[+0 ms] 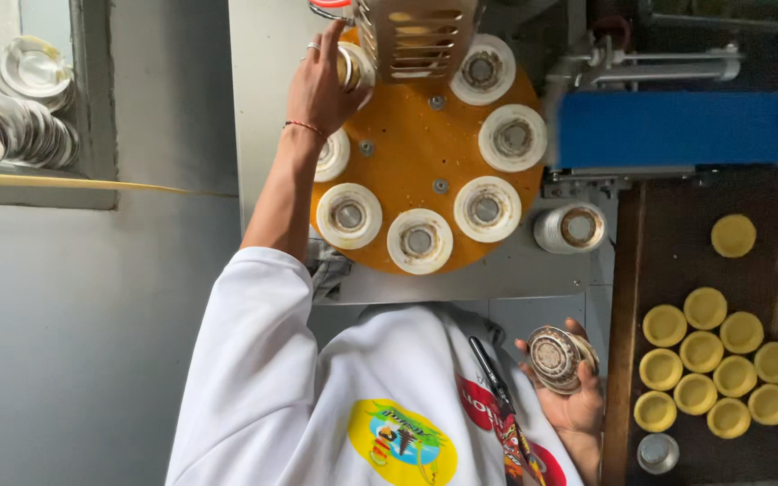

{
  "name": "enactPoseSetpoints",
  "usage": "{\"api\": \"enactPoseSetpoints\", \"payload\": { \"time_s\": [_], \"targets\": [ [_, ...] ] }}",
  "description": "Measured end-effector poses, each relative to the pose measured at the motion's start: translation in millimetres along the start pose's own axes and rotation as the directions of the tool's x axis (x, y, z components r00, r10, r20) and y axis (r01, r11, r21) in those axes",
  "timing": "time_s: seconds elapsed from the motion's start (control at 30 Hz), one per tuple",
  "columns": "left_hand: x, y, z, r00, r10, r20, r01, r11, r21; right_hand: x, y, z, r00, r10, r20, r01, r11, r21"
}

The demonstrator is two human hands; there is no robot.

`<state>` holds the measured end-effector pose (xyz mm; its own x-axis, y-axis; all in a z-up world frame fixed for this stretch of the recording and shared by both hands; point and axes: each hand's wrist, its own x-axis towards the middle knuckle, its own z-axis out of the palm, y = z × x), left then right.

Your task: The person places dough into molds on a rotating machine, then removes the formed pie crusts and places them into metal tins. The filled tins are then arranged on a metal tray.

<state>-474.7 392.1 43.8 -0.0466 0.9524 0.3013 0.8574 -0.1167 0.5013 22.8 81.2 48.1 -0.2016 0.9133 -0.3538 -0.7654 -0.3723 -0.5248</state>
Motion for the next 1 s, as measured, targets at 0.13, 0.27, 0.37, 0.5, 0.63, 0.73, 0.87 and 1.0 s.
{"api": "enactPoseSetpoints", "payload": {
  "time_s": [0.13,0.27,0.37,0.5,0.63,0.73,0.87,1.0],
  "targets": [
    [-28.7,-8.6,-3.7,0.994,0.092,-0.058,-0.091,0.996,0.012,9.9,-0.7,1.7,0.997,-0.008,-0.073,0.007,1.0,-0.017],
    [-77.5,14.2,-15.6,0.962,0.162,-0.219,-0.158,0.987,0.039,30.9,-7.4,3.8,0.991,-0.012,-0.136,-0.006,0.991,-0.131],
    [-105.7,8.9,-6.1,0.967,0.101,-0.236,-0.109,0.994,-0.025,54.4,-9.4,14.9,0.995,0.036,-0.095,-0.052,0.984,-0.171],
    [-115.6,16.7,0.9,0.966,-0.065,-0.25,-0.002,0.966,-0.258,83.8,-9.8,40.1,0.996,0.076,-0.042,-0.085,0.958,-0.275],
    [-143.8,71.9,-13.6,0.966,0.059,-0.25,-0.055,0.998,0.024,101.4,-4.4,51.9,0.994,0.104,-0.043,-0.112,0.95,-0.292],
    [-183.6,106.9,-6.4,0.999,0.011,-0.042,0.0,0.971,0.239,102.4,-2.5,63.3,0.994,0.099,-0.035,-0.105,0.944,-0.313],
    [-204.1,99.5,0.1,0.99,-0.137,0.007,0.13,0.951,0.282,98.3,3.4,76.9,0.996,0.051,-0.076,-0.081,0.867,-0.491],
    [-182.9,57.2,-9.3,0.974,-0.226,-0.002,0.22,0.947,0.236,91.1,10.1,98.5,0.99,0.028,-0.141,-0.112,0.759,-0.641]
  ]
}}
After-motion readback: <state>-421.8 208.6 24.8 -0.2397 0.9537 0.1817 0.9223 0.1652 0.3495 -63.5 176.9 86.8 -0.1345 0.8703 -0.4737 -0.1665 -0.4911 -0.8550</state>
